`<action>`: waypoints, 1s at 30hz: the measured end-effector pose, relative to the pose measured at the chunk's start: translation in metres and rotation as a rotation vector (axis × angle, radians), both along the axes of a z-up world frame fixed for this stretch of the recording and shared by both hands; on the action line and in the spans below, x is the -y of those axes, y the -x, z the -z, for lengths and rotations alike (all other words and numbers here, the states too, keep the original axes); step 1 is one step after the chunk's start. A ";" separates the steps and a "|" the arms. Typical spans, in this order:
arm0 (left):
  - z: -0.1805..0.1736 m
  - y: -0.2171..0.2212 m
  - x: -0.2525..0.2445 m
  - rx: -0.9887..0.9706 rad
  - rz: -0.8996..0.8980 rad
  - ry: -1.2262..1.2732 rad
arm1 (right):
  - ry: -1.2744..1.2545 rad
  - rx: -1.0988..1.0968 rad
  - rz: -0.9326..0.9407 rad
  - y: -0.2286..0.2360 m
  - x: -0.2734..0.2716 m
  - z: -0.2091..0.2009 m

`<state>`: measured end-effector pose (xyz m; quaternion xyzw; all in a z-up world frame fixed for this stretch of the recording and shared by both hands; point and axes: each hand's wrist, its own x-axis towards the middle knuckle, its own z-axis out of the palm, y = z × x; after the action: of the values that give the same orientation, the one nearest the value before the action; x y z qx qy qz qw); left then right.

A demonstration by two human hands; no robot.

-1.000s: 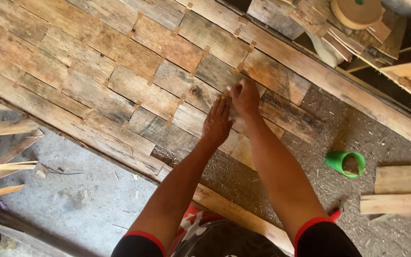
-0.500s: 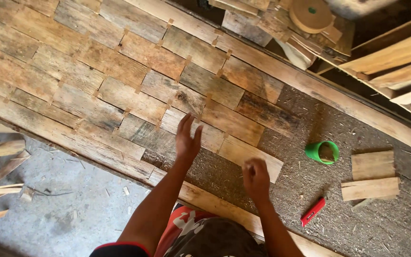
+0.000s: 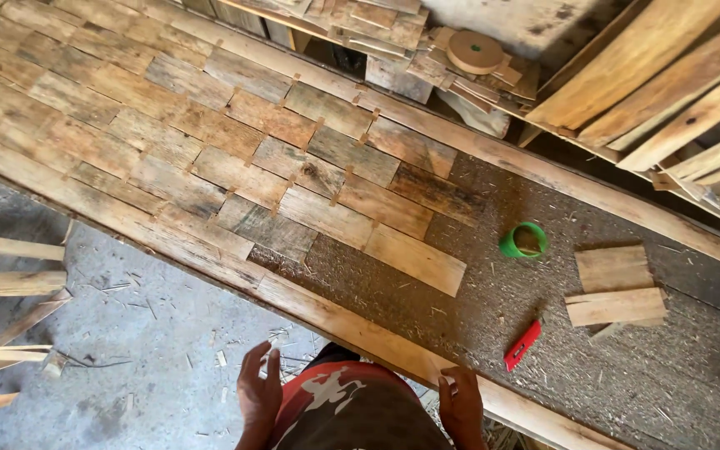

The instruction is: Applying glue to and assembling small rectangular wooden tiles onto a surface to create a mosaic pattern.

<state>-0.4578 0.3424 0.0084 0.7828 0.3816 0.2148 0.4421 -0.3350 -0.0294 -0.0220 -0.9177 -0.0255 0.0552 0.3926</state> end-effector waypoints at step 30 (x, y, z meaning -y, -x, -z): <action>-0.227 -0.005 0.032 0.219 1.773 0.649 | -0.768 -0.635 -0.084 0.160 0.155 0.298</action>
<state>-0.4528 0.3101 0.2351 0.6018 -0.3541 -0.2430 0.6733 -0.4954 -0.1839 -0.3201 -0.6432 0.0397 0.3342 0.6878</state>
